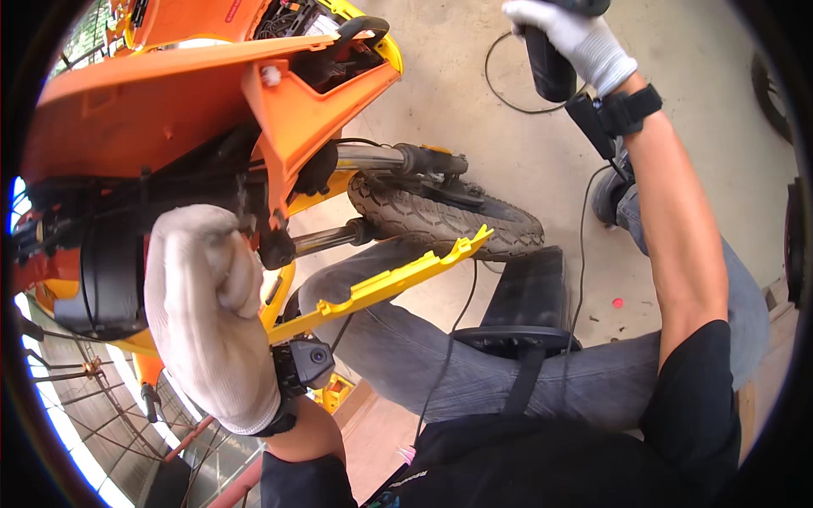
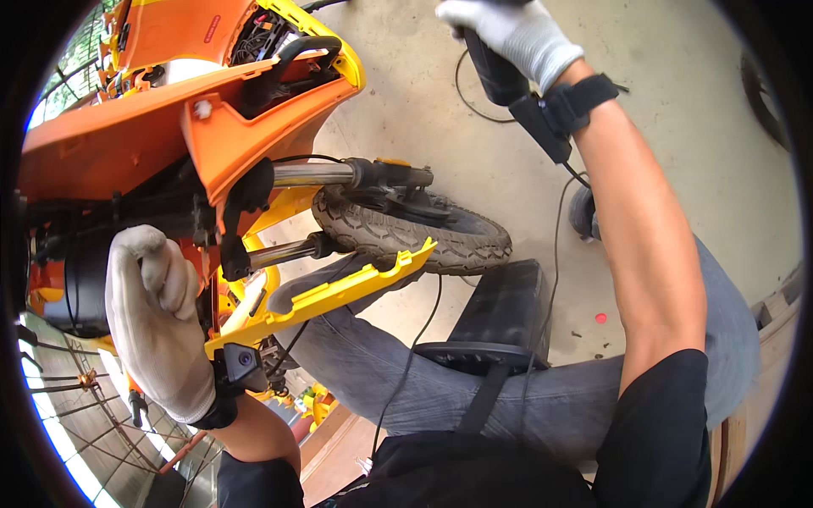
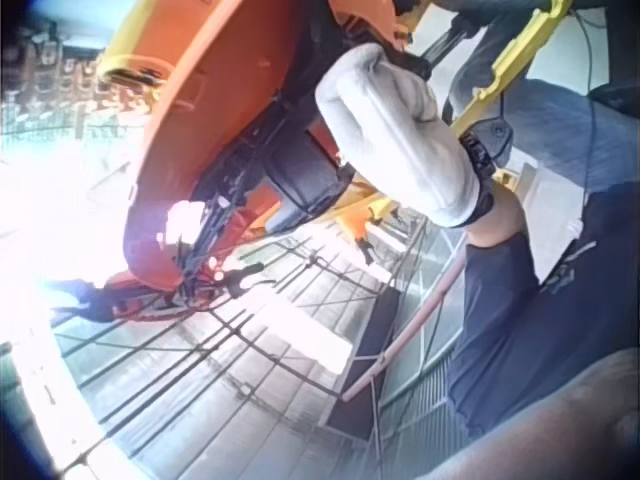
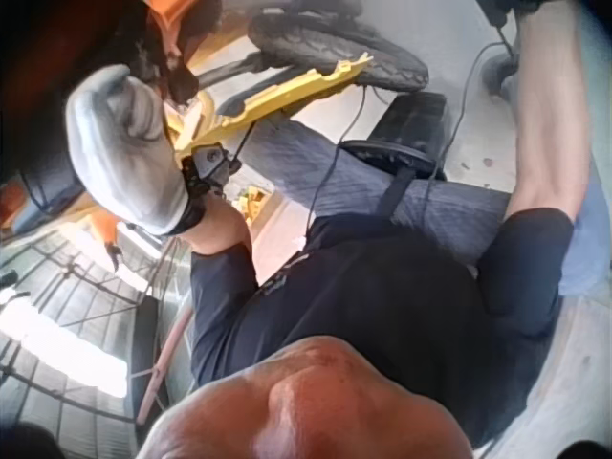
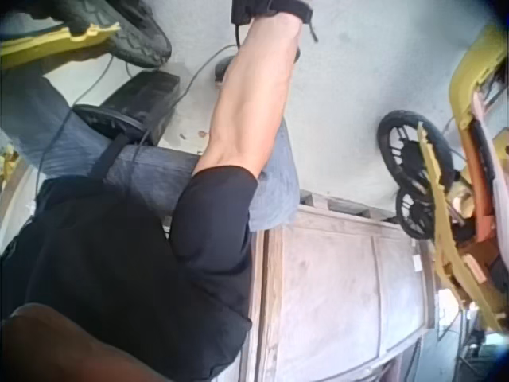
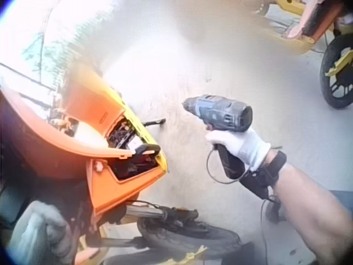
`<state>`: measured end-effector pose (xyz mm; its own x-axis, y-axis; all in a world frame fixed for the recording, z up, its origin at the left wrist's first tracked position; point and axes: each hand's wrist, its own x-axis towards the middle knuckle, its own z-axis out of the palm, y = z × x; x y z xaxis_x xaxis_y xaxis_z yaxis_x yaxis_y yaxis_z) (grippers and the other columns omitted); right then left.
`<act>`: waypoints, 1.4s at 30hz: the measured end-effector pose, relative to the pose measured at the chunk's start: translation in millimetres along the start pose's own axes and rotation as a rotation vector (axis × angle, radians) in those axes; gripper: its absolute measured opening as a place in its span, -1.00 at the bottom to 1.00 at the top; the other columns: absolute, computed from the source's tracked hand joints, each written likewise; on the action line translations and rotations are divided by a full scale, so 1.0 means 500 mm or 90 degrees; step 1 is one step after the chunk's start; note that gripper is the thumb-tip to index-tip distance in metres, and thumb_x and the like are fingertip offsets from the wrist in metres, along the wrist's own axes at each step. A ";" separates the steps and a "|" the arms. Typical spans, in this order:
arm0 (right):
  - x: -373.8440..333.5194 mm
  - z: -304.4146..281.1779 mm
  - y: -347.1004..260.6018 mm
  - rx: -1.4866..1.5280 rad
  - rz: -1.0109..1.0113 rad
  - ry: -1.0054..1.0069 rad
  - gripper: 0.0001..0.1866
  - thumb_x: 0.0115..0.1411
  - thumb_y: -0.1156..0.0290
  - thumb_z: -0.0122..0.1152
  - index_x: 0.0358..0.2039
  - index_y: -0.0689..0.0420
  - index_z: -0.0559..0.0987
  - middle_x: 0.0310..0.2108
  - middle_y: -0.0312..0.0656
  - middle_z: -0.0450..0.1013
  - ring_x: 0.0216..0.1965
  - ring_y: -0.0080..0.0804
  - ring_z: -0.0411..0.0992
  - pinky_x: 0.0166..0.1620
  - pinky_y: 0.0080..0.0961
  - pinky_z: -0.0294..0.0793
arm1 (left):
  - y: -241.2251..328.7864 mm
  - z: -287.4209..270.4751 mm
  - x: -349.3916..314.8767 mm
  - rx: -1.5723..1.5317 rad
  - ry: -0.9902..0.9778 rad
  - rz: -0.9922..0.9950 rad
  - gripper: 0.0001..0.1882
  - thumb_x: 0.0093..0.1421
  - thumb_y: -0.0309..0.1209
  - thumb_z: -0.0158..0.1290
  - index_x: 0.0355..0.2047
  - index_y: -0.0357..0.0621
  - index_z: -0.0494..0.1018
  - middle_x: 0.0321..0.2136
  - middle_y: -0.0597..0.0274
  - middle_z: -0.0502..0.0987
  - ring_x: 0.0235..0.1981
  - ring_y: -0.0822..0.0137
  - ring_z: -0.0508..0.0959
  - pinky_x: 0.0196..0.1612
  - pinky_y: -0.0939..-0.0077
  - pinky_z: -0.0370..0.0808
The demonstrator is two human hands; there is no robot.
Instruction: The person sits on the floor and uses a corded power drill to attach a yellow plastic body panel to an orange and yellow electric scooter. They repeatedly insert screws into the panel and tighten them with the drill, working on the front and side sections of the vehicle.
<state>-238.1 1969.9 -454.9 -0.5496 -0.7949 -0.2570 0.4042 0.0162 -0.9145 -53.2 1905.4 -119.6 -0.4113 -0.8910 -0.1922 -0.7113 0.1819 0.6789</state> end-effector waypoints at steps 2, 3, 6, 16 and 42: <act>0.005 0.005 -0.141 0.203 -0.073 0.004 -0.87 0.14 0.39 0.20 -0.33 0.15 0.51 -0.50 -0.21 0.47 -0.48 -0.34 0.48 -0.32 -0.39 0.55 | 0.023 -0.021 -0.050 -0.096 -0.045 -0.059 -0.82 0.28 -0.52 -0.14 -0.25 -0.41 0.40 -0.58 0.39 0.25 -0.61 0.63 0.14 -0.54 0.73 0.00; 0.000 0.003 -0.195 0.252 -0.042 0.003 -0.87 0.14 0.39 0.20 -0.33 0.16 0.51 -0.50 -0.21 0.47 -0.48 -0.34 0.48 -0.31 -0.38 0.55 | 0.017 -0.031 -0.067 -0.141 -0.096 -0.046 -0.83 0.26 -0.56 -0.12 -0.23 -0.40 0.42 -0.56 0.40 0.29 -0.59 0.63 0.18 -0.52 0.76 0.05; -0.043 -0.035 -0.365 0.369 -0.020 -0.017 -0.84 0.15 0.39 0.18 -0.31 0.19 0.50 -0.50 -0.19 0.47 -0.46 -0.30 0.49 -0.26 -0.34 0.57 | 0.036 -0.027 -0.107 -0.172 -0.176 -0.104 -0.82 0.25 -0.55 -0.08 -0.20 -0.35 0.46 -0.52 0.43 0.33 -0.57 0.66 0.20 -0.50 0.77 0.07; -0.331 0.047 -0.481 0.372 -0.052 -0.150 -0.77 0.23 0.33 0.16 -0.25 0.25 0.50 -0.44 -0.18 0.50 -0.38 -0.31 0.53 -0.18 -0.35 0.57 | -0.056 -0.006 -0.143 -0.552 -0.321 -0.165 -0.65 0.31 -0.58 -0.13 0.07 -0.51 0.31 -0.27 0.12 0.49 -0.38 0.45 0.49 -0.30 0.65 0.45; -0.451 0.107 -0.337 0.218 0.278 -0.445 -0.65 0.11 0.50 0.36 -0.07 0.19 0.59 -0.27 -0.18 0.58 -0.33 -0.43 0.55 -0.24 -0.44 0.60 | -0.139 -0.048 -0.201 -0.534 -0.321 -0.121 -0.49 0.29 -0.25 0.10 0.12 -0.30 0.26 -0.53 0.33 0.35 -0.63 0.59 0.23 -0.56 0.73 0.17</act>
<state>-143.4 2114.0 -226.1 0.2297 -0.9506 -0.2087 0.7316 0.3101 -0.6072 51.3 1972.3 -130.3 -0.6646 -0.5584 -0.4965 -0.2379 -0.4717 0.8490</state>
